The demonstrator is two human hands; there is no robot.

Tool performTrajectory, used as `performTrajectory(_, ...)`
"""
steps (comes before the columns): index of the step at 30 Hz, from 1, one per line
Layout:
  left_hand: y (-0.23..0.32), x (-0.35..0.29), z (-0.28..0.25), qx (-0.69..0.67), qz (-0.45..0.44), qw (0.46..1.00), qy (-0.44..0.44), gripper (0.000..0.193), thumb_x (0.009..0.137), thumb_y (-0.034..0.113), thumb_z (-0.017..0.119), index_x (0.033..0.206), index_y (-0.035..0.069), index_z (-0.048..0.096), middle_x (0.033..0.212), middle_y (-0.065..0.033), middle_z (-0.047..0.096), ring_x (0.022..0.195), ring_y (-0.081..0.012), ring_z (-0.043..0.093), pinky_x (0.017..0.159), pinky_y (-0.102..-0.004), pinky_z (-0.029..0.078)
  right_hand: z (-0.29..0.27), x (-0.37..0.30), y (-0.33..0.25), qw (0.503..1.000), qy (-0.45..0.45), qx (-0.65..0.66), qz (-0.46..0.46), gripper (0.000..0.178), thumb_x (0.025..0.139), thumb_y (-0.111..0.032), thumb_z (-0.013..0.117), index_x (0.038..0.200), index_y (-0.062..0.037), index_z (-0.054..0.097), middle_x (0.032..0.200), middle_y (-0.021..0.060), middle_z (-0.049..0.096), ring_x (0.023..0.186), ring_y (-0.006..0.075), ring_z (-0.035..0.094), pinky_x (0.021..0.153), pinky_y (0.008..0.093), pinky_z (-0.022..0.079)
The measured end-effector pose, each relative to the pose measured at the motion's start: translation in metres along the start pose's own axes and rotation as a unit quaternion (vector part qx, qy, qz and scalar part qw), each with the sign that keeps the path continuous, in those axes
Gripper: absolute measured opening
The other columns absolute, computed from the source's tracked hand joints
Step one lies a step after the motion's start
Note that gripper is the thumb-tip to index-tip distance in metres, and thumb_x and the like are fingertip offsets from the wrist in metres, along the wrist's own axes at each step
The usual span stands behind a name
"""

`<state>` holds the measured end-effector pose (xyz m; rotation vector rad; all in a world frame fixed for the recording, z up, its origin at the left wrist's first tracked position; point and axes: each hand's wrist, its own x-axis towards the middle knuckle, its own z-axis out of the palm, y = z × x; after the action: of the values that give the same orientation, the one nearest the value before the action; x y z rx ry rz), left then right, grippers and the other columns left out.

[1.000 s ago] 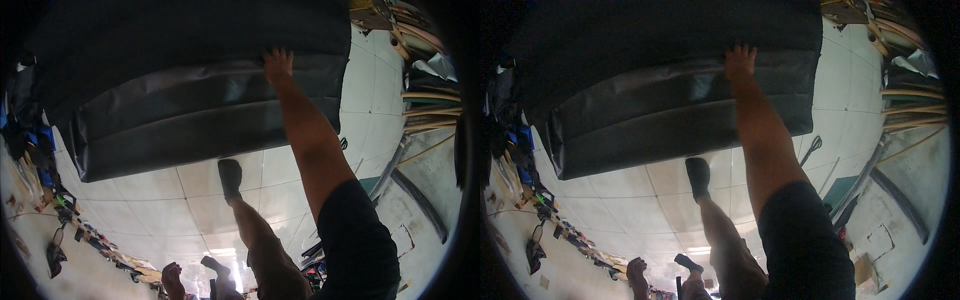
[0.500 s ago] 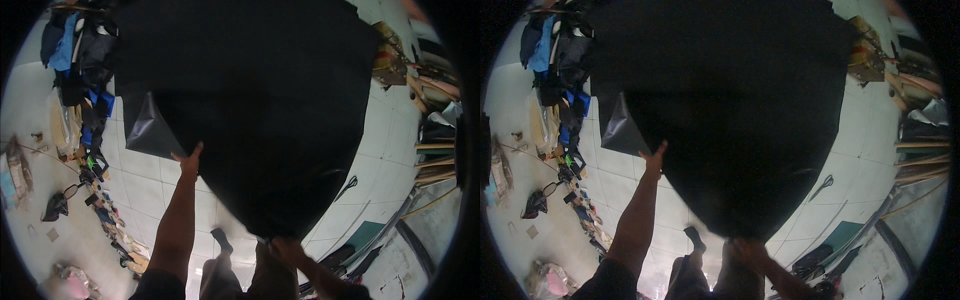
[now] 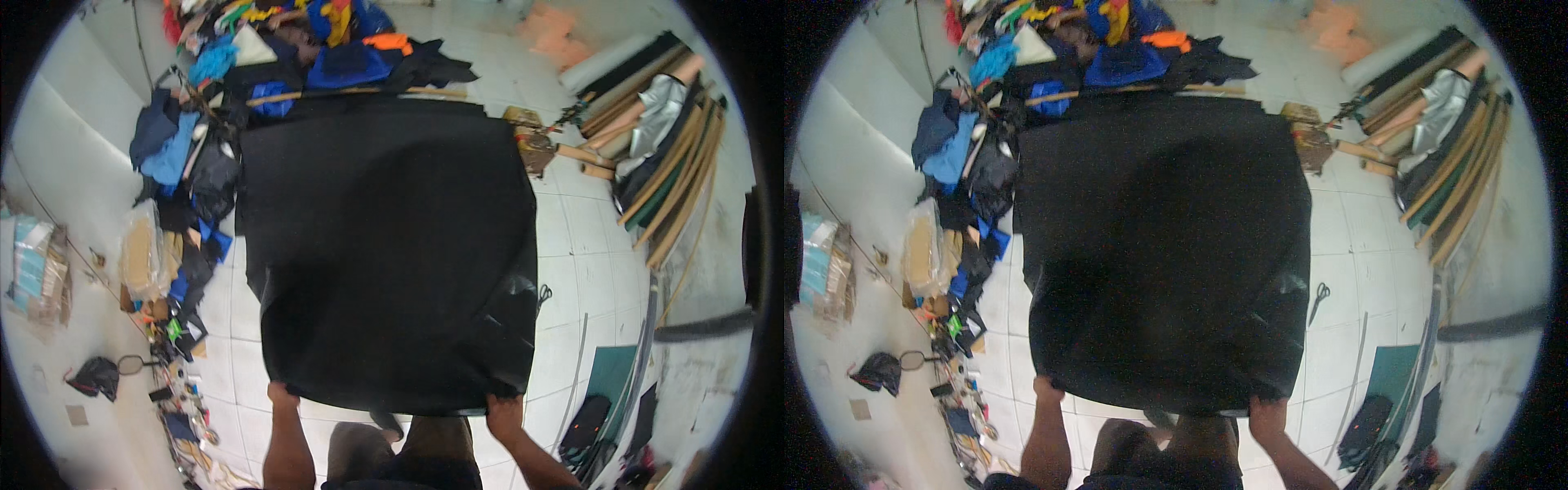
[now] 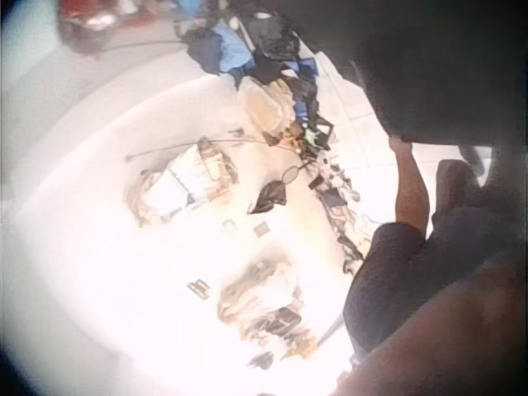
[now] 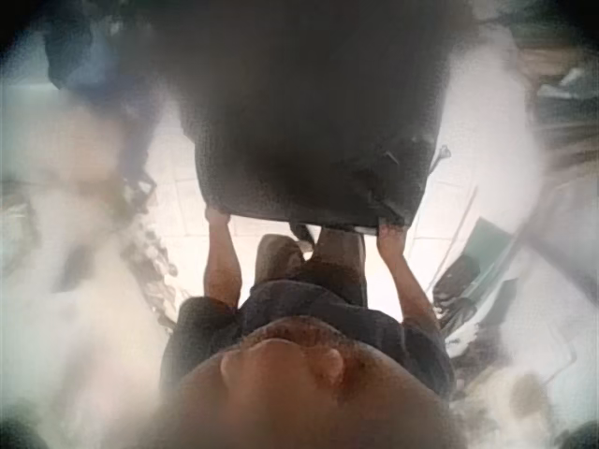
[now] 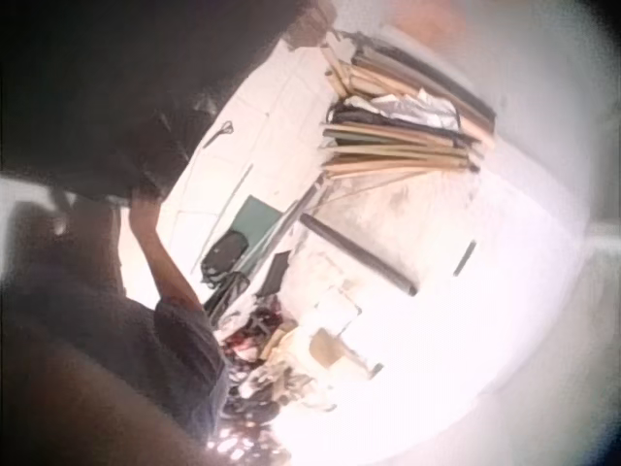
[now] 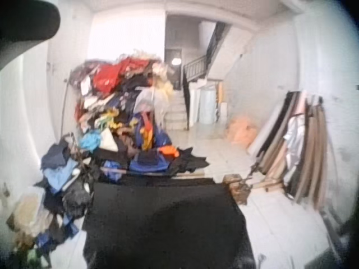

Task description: The person unfolds a large black fabric sheet on a tiled floor, smooths it out, and uses scissors to cut it into two pieces. The person then lifts and repositions the cut fabric sections.

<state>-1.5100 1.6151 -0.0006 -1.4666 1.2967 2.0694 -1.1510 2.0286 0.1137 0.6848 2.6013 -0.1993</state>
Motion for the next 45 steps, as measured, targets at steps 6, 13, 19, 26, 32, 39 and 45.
performTrajectory(6,0.014,-0.126,-0.055,-0.090,0.071,0.954,-0.276,0.054,0.097,0.038,0.039,0.136,0.002,0.050,0.137,-0.0153,0.055,0.123,-0.0332,0.055,0.106,-0.0476,0.043,-0.052,-0.087,0.043,0.990,0.130,-0.021,-0.042,0.016,0.076,-0.022,0.065,0.089,-0.0148,0.072,0.107,0.0091,0.063,0.108,0.0260,0.056,0.093,0.0498,0.036)
performTrajectory(13,0.019,-0.194,-0.136,-0.033,0.131,0.944,-0.302,0.062,0.099,0.050,0.046,0.137,0.000,0.047,0.134,-0.0154,0.057,0.121,-0.0313,0.056,0.106,-0.0445,0.043,-0.053,-0.173,0.057,0.990,0.131,0.052,-0.014,0.022,0.074,-0.023,0.069,0.088,-0.0085,0.060,0.076,0.0160,0.068,0.076,0.0357,0.067,0.077,0.0466,0.047)
performTrajectory(19,-0.053,-0.220,-0.281,-0.047,0.153,0.953,-0.257,0.057,0.100,0.044,0.049,0.131,-0.004,0.051,0.127,-0.0157,0.061,0.113,-0.0295,0.061,0.102,-0.0426,0.047,0.043,-0.282,0.077,0.989,0.126,0.047,-0.052,0.029,0.077,-0.030,0.070,0.096,-0.0100,0.059,0.072,0.0165,0.068,0.071,0.0358,0.068,0.072,0.0468,0.047)
performTrajectory(26,-0.133,-0.238,-0.505,0.080,0.259,0.962,-0.020,0.063,0.096,0.053,0.049,0.112,-0.006,0.064,0.103,-0.0135,0.066,0.093,-0.0228,0.061,0.084,-0.0388,0.048,0.177,-0.464,0.060,0.999,-0.004,0.045,-0.011,0.040,0.079,-0.029,0.069,0.110,-0.0063,0.060,0.091,0.0168,0.070,0.085,0.0393,0.066,0.078,0.0495,0.047)
performTrajectory(32,-0.177,-0.289,-0.597,0.137,0.187,0.965,0.119,0.078,0.089,0.058,0.057,0.128,-0.009,0.053,0.127,-0.0309,0.056,0.121,-0.0413,0.054,0.100,-0.0471,0.043,0.268,-0.588,0.073,0.990,-0.127,0.065,-0.013,0.052,0.080,-0.035,0.066,0.118,-0.0002,0.059,0.110,0.0258,0.065,0.102,0.0467,0.061,0.086,0.0542,0.048)
performTrajectory(39,-0.202,-0.306,-0.660,0.057,0.257,0.962,0.071,0.050,0.092,0.042,0.060,0.115,-0.003,0.063,0.103,-0.0220,0.069,0.098,-0.0329,0.066,0.088,-0.0434,0.049,0.286,-0.628,0.095,0.982,-0.137,-0.114,-0.060,0.044,0.089,-0.036,0.059,0.112,0.0018,0.060,0.108,0.0305,0.063,0.101,0.0475,0.061,0.084,0.0545,0.049)
performTrajectory(45,-0.187,-0.335,-0.741,0.069,0.214,0.974,0.038,0.048,0.092,0.036,0.058,0.116,-0.005,0.060,0.109,-0.0273,0.065,0.107,-0.0425,0.061,0.093,-0.0465,0.047,0.264,-0.688,0.004,0.967,-0.157,-0.190,-0.066,0.046,0.096,-0.039,0.050,0.106,0.0041,0.063,0.105,0.0323,0.063,0.098,0.0472,0.062,0.083,0.0541,0.050)
